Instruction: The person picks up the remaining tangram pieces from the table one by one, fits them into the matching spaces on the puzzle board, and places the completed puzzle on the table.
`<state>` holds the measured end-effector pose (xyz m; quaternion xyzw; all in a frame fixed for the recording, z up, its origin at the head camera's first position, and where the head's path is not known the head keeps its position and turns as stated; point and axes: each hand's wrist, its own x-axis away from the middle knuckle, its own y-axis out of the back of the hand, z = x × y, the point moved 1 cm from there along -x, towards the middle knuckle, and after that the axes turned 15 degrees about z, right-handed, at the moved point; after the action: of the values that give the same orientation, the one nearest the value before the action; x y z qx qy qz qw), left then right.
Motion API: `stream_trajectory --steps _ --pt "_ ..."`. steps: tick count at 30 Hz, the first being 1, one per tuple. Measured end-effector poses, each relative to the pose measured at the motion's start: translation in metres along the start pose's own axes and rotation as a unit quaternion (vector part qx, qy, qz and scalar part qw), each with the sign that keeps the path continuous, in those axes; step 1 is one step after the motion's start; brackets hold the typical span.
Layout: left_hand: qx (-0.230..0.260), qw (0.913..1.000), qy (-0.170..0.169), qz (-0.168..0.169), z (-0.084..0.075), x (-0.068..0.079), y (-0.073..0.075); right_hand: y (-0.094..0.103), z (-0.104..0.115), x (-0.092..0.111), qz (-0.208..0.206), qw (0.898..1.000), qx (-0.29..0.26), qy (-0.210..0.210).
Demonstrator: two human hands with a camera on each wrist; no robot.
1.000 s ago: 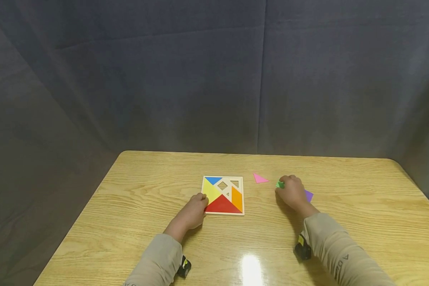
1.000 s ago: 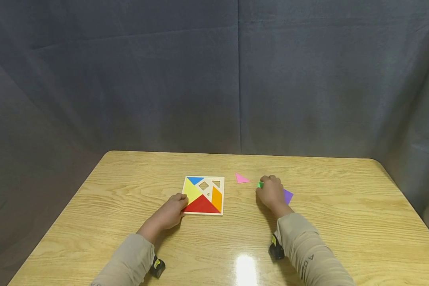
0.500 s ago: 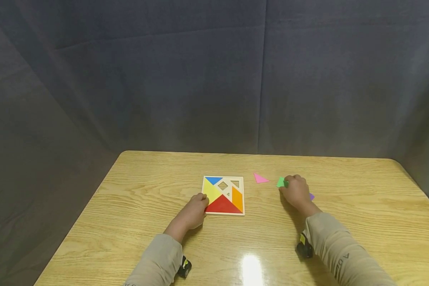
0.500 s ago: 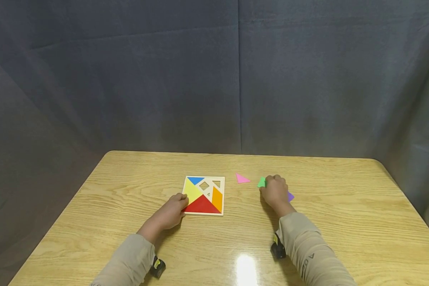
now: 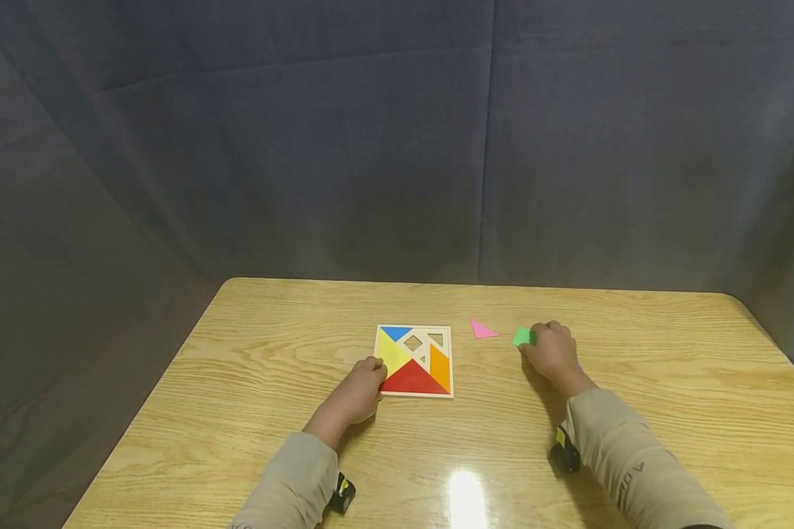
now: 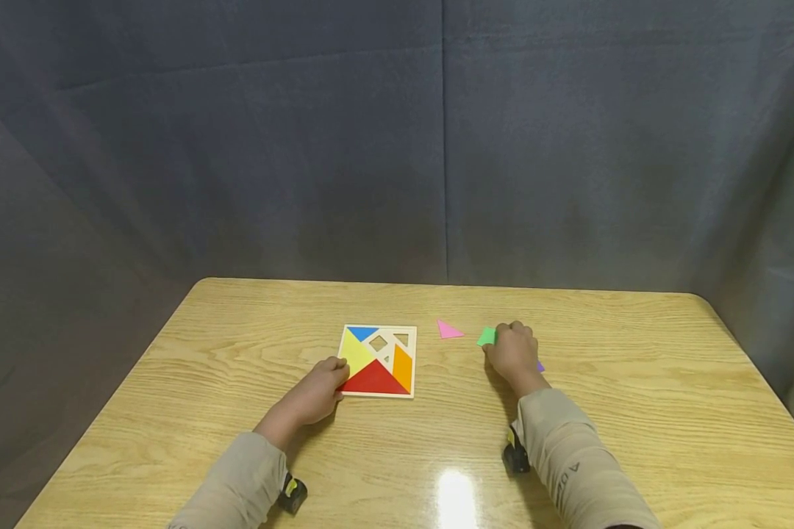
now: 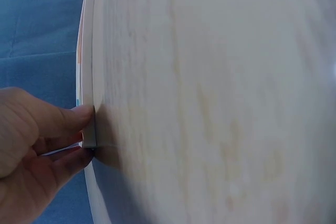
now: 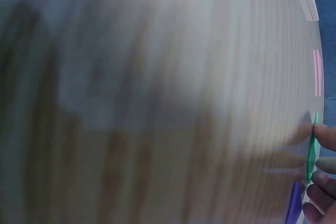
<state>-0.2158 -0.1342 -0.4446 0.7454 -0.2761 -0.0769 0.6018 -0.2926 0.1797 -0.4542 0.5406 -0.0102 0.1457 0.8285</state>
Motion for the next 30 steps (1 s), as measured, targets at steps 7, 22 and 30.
stream_trajectory --steps 7,22,30 --pt "0.002 1.0 0.004 0.005 0.0004 -0.0002 0.0003 0.0034 0.0029 -0.0024 0.018 1.0 0.016 0.0" --pt "-0.002 1.0 -0.002 0.001 0.0 0.0001 0.0015 0.009 0.0047 -0.0069 0.053 0.998 -0.017 -0.013" --pt "-0.003 0.9999 0.007 0.009 -0.0002 0.0003 -0.0001 0.008 0.0048 -0.0069 0.03 0.999 -0.044 0.004"
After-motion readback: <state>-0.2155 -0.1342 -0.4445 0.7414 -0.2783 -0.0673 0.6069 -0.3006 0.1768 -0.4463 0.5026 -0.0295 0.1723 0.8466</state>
